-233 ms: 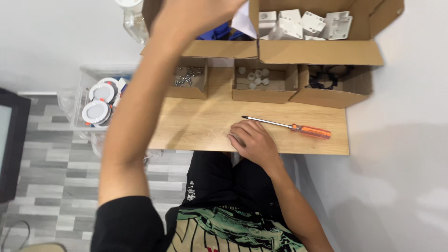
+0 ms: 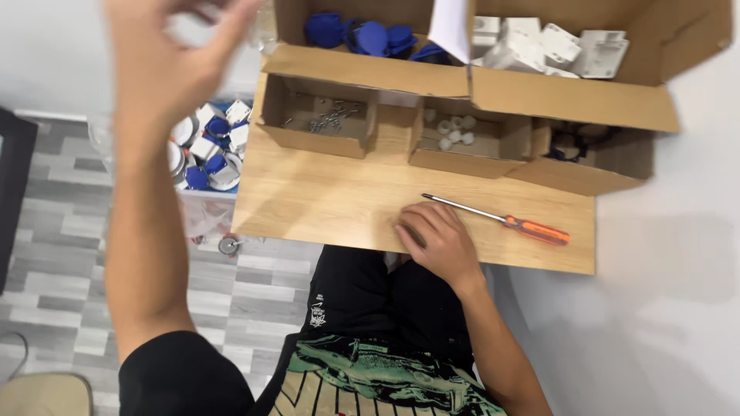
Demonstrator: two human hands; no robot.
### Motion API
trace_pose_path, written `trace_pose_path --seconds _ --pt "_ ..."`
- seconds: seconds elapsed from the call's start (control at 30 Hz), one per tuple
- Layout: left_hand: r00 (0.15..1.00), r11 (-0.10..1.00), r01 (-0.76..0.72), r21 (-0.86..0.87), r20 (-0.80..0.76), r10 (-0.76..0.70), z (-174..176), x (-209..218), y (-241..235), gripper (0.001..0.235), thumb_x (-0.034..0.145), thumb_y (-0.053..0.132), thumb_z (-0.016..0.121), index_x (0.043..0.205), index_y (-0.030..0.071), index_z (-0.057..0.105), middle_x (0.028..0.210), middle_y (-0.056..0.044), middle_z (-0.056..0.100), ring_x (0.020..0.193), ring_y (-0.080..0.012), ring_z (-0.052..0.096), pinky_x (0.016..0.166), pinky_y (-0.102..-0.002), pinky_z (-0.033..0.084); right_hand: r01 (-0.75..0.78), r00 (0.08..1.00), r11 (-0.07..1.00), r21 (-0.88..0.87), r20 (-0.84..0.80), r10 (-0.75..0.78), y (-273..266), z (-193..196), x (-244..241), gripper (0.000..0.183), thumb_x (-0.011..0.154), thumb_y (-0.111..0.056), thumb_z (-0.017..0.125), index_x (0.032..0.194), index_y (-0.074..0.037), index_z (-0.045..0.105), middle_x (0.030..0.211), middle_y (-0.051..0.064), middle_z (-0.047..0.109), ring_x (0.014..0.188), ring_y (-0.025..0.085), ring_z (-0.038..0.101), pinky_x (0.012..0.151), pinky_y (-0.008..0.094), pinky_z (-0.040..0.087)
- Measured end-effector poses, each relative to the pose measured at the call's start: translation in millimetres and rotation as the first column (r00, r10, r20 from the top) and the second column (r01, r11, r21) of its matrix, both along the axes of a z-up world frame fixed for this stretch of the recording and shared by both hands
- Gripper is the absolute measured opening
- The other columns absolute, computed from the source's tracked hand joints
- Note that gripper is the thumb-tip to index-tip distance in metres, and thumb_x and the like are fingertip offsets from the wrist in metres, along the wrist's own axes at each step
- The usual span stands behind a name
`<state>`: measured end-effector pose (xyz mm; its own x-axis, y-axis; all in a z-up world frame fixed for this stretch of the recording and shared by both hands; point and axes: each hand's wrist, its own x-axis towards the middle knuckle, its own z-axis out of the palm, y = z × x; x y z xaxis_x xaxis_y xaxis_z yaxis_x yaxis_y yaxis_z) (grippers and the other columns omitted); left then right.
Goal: The person assembles small white and blue plastic electrical components on a wooden table using a screwdriver. They insert screws into the components, tighten them, and occasionally inspect the parts before placing them into a cardboard box.
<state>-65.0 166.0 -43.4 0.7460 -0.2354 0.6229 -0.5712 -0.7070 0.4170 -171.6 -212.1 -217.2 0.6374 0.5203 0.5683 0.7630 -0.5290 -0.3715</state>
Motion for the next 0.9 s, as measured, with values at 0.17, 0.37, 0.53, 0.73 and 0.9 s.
trace_pose_path --seconds 0.17,0.37,0.53,0.73,0.9 --pt "0.988 0.949 -0.154 -0.275 -0.054 0.145 -78 -53 133 0.022 0.146 -0.002 0.070 0.128 -0.014 0.069 0.113 -0.028 0.075 0.104 -0.0343 0.076 0.098 -0.044 0.059 0.097 0.995 0.993 -0.067 0.036 -0.095 5 -7 -3 0.034 0.101 -0.013 0.086 0.129 0.003 0.074 0.137 0.016 0.073 0.121 0.030 0.075 0.103 0.043 0.060" --pt "0.897 0.821 -0.438 -0.365 -0.233 0.375 -215 -88 230 0.009 0.127 -0.001 0.073 0.119 -0.004 0.073 0.104 -0.017 0.076 0.093 -0.0229 0.076 0.086 -0.033 0.060 0.057 0.998 0.996 -0.066 0.020 -0.056 3 -30 -1 0.038 0.098 -0.007 0.088 0.130 0.007 0.072 0.132 0.023 0.068 0.119 0.038 0.071 0.107 0.046 0.060" --pt "0.762 0.728 -0.621 -0.290 -0.439 0.476 -294 -83 249 0.006 0.113 0.013 0.076 0.109 0.009 0.078 0.101 -0.003 0.080 0.093 -0.0119 0.075 0.079 -0.028 0.059 0.054 0.998 0.990 -0.132 0.031 -0.050 14 -27 -2 0.037 0.098 0.000 0.090 0.131 0.011 0.076 0.132 0.027 0.063 0.117 0.038 0.071 0.102 0.045 0.067" --pt "0.675 0.765 -0.644 0.027 -0.452 0.584 -403 -38 266 0.024 0.097 0.024 0.081 0.116 0.009 0.077 0.111 -0.010 0.075 0.101 -0.0297 0.068 0.088 -0.045 0.053 0.052 0.997 0.974 -0.219 0.075 -0.036 24 -25 7 0.036 0.099 0.001 0.089 0.131 0.015 0.077 0.130 0.031 0.068 0.114 0.040 0.072 0.096 0.046 0.067" --pt "0.416 0.609 -0.602 0.516 -0.449 0.791 -483 -8 268 0.063 0.075 0.032 0.089 0.132 0.017 0.068 0.132 -0.017 0.064 0.121 -0.0451 0.059 0.099 -0.063 0.047 0.065 0.996 0.963 -0.260 0.075 -0.047 24 -24 9 0.037 0.098 0.000 0.089 0.130 0.015 0.076 0.131 0.032 0.068 0.118 0.040 0.071 0.099 0.046 0.068"
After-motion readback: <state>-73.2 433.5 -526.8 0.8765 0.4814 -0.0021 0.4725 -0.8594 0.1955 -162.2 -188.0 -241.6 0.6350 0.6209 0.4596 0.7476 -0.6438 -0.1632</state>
